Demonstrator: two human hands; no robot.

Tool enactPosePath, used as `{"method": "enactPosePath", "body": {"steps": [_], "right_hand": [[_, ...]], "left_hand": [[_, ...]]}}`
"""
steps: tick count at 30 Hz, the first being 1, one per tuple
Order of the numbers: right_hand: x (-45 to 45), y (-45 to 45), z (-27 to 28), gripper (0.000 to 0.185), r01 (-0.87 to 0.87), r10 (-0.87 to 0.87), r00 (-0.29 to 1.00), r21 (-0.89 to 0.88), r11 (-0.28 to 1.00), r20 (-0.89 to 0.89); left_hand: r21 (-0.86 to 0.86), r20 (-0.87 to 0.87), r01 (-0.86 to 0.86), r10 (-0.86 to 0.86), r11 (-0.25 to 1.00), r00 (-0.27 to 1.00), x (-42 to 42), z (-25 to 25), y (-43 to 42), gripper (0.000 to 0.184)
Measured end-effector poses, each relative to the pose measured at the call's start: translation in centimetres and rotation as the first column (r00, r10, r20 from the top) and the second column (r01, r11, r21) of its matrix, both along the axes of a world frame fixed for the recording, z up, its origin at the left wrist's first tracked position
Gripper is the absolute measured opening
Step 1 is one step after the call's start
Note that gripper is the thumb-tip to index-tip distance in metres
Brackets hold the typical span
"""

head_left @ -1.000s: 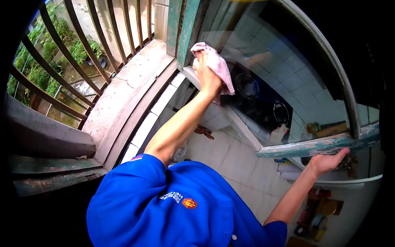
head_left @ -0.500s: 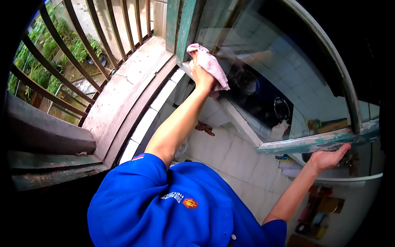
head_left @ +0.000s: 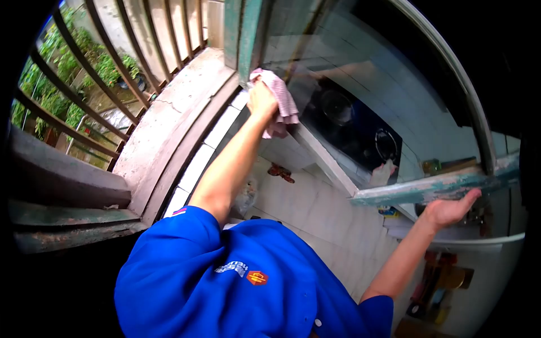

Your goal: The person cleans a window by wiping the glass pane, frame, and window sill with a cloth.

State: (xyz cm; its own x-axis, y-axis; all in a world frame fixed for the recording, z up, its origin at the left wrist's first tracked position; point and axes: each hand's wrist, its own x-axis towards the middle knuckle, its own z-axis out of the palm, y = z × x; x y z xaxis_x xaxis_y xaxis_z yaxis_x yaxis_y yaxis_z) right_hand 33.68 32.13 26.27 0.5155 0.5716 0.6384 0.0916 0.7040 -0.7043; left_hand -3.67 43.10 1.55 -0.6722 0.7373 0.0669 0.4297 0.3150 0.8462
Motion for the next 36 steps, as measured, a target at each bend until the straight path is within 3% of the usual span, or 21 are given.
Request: {"method": "enactPosePath", "body": {"steps": [3, 5, 7, 9, 11, 15, 17, 19, 21, 22, 24, 25, 26, 27, 28, 29, 31, 33, 36], "right_hand": [[1.0, 0.3, -0.3, 0.085, -0.014, 0.013, 0.998, 0.022, 1.0, 0.068], [1.2, 0.5, -0.4, 0.073, -0.074, 0.071, 0.997, 0.073, 0.995, 0.041], [0.7, 0.5, -0.2, 0.072, -0.038, 0.036, 0.999, 0.079, 0.996, 0.026], [1.2, 0.5, -0.3, 0.071, -0.063, 0.059, 0.997, 0.081, 0.995, 0.045], [1.1, 0.5, -0.3, 0.073, -0.069, 0.064, 0.996, 0.081, 0.994, 0.062], [1.4, 0.7, -0.5, 0.078, -0.08, 0.076, 0.995, 0.065, 0.995, 0.068], [1.7, 1.0, -0.6, 0.077, -0.11, 0.106, 0.992, 0.069, 0.992, 0.064], [1.6, 1.3, -0.6, 0.064, -0.1, 0.097, 0.995, 0.129, 0.987, 0.033], [1.5, 1.1, -0.6, 0.063, -0.1, 0.099, 0.995, 0.12, 0.988, 0.015], [1.5, 1.0, -0.6, 0.062, -0.115, 0.115, 0.993, 0.129, 0.985, 0.011], [1.1, 0.8, -0.5, 0.061, -0.074, 0.073, 0.997, 0.124, 0.989, 0.015], [1.0, 0.6, -0.4, 0.06, -0.071, 0.069, 0.997, 0.123, 0.99, 0.018], [1.3, 0.6, -0.5, 0.058, -0.074, 0.071, 0.997, 0.115, 0.991, 0.025], [1.0, 0.7, -0.4, 0.053, -0.078, 0.078, 0.997, 0.147, 0.986, 0.006], [1.2, 0.7, -0.5, 0.05, -0.091, 0.092, 0.996, 0.148, 0.985, 0.001], [1.4, 0.7, -0.5, 0.047, -0.104, 0.106, 0.994, 0.151, 0.983, -0.003], [1.2, 0.4, -0.3, 0.042, -0.113, 0.115, 0.993, 0.151, 0.982, -0.009], [1.2, 0.2, -0.3, 0.055, -0.107, 0.107, 0.994, 0.112, 0.988, 0.008], [1.8, 0.4, -0.3, 0.055, -0.139, 0.13, 0.988, 0.114, 0.984, 0.082]], "left_hand": [[0.023, 0.032, 0.063, -0.064, 0.998, 0.997, -0.7, -1.8, 0.4, 0.045], [-0.028, 0.048, -0.005, 0.007, 1.0, 0.999, 1.3, 1.5, -1.9, 0.056], [0.142, -0.054, 0.011, -0.003, 0.99, 0.999, 3.2, 0.4, -2.4, 0.056], [0.089, -0.018, 0.04, -0.039, 0.995, 0.999, 5.2, 2.7, -4.4, 0.053], [0.028, -0.039, 0.199, -0.198, 0.98, 0.979, 7.3, 3.4, -5.5, 0.056], [0.038, -0.062, 0.355, -0.352, 0.934, 0.934, 12.5, 3.7, -8.3, 0.055], [0.087, 0.005, 0.458, -0.46, 0.885, 0.888, 15.2, 4.1, -10.1, 0.052], [0.012, 0.081, 0.633, -0.632, 0.774, 0.771, 17.2, 3.1, -11.2, 0.049], [0.232, 0.311, 0.622, -0.663, 0.748, 0.681, 18.8, 3.8, -12.5, 0.052], [0.236, 0.301, 0.633, -0.675, 0.738, 0.674, 19.2, 5.2, -13.0, 0.052], [0.548, 0.181, 0.574, -0.756, 0.608, 0.629, 19.4, 9.2, -14.2, 0.058], [0.61, 0.094, 0.562, -0.756, 0.558, 0.648, 19.4, 10.8, -14.1, 0.062], [0.636, -0.099, 0.565, -0.67, 0.526, 0.736, 19.9, 13.3, -14.1, 0.064], [0.721, -0.328, 0.579, -0.548, 0.382, 0.769, 20.4, 14.9, -13.2, 0.064], [0.674, -0.607, 0.679, -0.306, 0.29, 0.733, 20.6, 15.3, -10.9, 0.064], [0.652, -0.669, 0.723, -0.273, 0.23, 0.691, 20.9, 17.1, -10.4, 0.062], [0.539, -0.757, 0.795, -0.254, 0.278, 0.602, 21.8, 20.2, -10.0, 0.058], [0.438, -0.867, 0.835, -0.091, 0.333, 0.491, 22.3, 19.5, -8.5, 0.046], [0.228, -0.968, 0.92, -0.025, 0.319, 0.249, 21.8, 15.5, -7.7, 0.044]]}}
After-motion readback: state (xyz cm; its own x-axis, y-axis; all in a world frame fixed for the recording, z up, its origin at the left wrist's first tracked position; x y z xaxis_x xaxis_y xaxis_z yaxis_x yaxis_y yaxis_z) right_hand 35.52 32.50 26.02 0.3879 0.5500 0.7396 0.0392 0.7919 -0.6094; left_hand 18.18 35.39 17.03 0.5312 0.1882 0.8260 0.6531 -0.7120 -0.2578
